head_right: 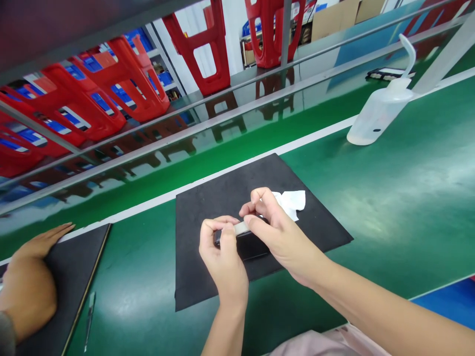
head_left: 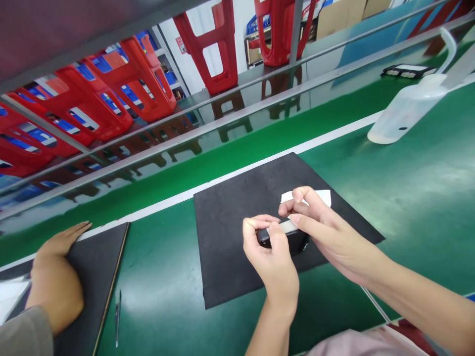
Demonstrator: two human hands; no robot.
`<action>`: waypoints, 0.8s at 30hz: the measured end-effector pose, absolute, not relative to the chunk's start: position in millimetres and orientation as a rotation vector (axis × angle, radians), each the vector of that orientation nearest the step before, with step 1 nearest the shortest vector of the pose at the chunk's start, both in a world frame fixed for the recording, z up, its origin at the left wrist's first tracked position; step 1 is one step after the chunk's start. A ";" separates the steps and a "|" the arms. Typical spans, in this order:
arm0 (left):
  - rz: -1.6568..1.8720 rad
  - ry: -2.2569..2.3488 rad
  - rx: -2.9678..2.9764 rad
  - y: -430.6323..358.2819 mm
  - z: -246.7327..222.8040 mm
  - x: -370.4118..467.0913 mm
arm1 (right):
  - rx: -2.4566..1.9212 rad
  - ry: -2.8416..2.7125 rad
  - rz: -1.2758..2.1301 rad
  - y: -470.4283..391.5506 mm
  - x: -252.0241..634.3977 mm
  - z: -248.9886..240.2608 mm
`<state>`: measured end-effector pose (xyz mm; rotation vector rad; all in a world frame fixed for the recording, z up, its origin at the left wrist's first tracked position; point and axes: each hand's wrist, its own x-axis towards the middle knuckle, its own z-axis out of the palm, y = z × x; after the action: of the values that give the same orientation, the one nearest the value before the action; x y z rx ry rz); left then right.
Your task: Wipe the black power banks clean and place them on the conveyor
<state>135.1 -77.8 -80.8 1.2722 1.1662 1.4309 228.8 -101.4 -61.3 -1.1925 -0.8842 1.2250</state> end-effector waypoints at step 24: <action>1.314 0.804 1.414 -63.4 -95.1 116.5 | -1.320 -1.640 0.500 -91.8 273.3 -58.1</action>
<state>116.5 -63.4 -95.1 1.4136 0.8041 1.3138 273.3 -91.8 -58.1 -1.3201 -1.6396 0.5000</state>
